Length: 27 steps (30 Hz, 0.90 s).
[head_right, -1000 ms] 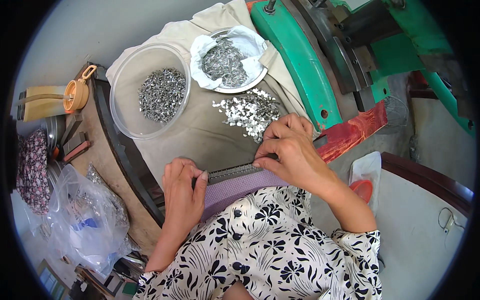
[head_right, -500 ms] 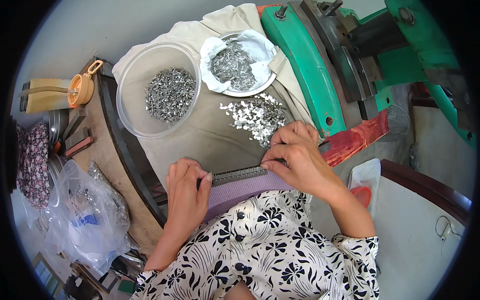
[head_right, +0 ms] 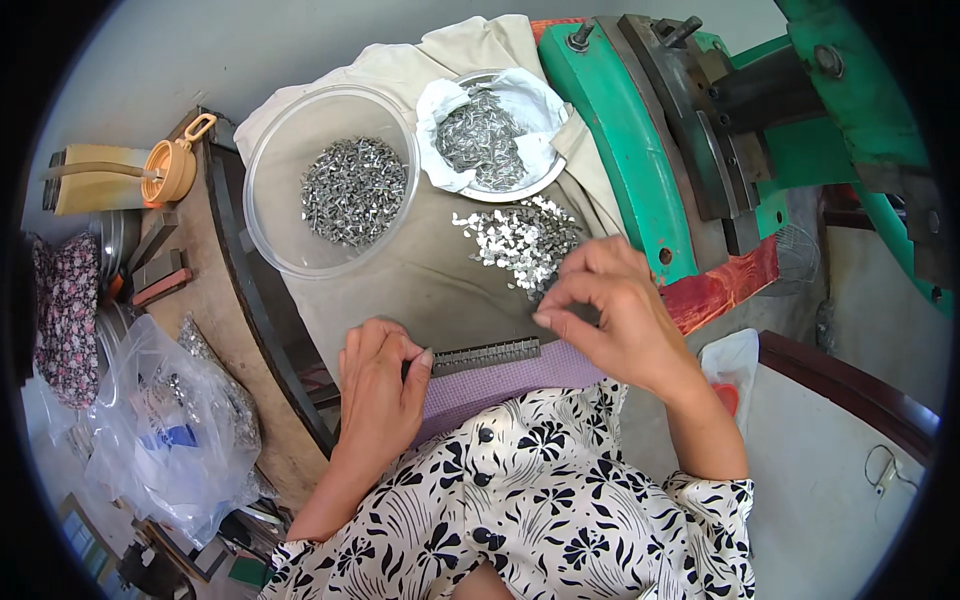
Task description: Attaching metal sliders to a zipper tape and then using a punch press machine to secure them.
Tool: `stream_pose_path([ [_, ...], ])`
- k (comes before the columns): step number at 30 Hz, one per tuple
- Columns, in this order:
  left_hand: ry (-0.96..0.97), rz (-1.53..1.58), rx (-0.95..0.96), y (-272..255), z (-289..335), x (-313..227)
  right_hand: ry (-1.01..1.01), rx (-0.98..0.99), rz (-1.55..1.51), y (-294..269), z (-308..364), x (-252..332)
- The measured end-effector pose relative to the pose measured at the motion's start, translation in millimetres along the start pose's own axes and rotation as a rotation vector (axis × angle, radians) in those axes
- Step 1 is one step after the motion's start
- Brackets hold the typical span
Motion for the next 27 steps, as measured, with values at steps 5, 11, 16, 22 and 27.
stream_pose_path([
  [5,0.0,-0.006,0.005,-1,0,-2,-0.121,-0.301,0.143,-15,-46,11],
  [11,-0.012,-0.003,0.015,0,-2,-6,-0.231,-0.453,0.318,-12,-95,4],
  [16,-0.046,-0.037,0.033,0,-3,-7,-0.157,-0.41,0.338,-5,-84,3],
  [22,-0.04,-0.06,0.051,1,-4,-8,-0.184,-0.061,-0.025,18,-30,16],
  [27,-0.046,-0.055,0.056,1,-3,-9,-0.169,0.007,0.008,42,-11,13],
])
Point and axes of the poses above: each hand's wrist, its own z-axis away from the middle knuckle, its own y-axis out of the palm, x = y × z, the point moved 1 cm from there along -z, towards the middle knuckle, and after that the axes turned 1 degree about y, right-handed, at the moved point
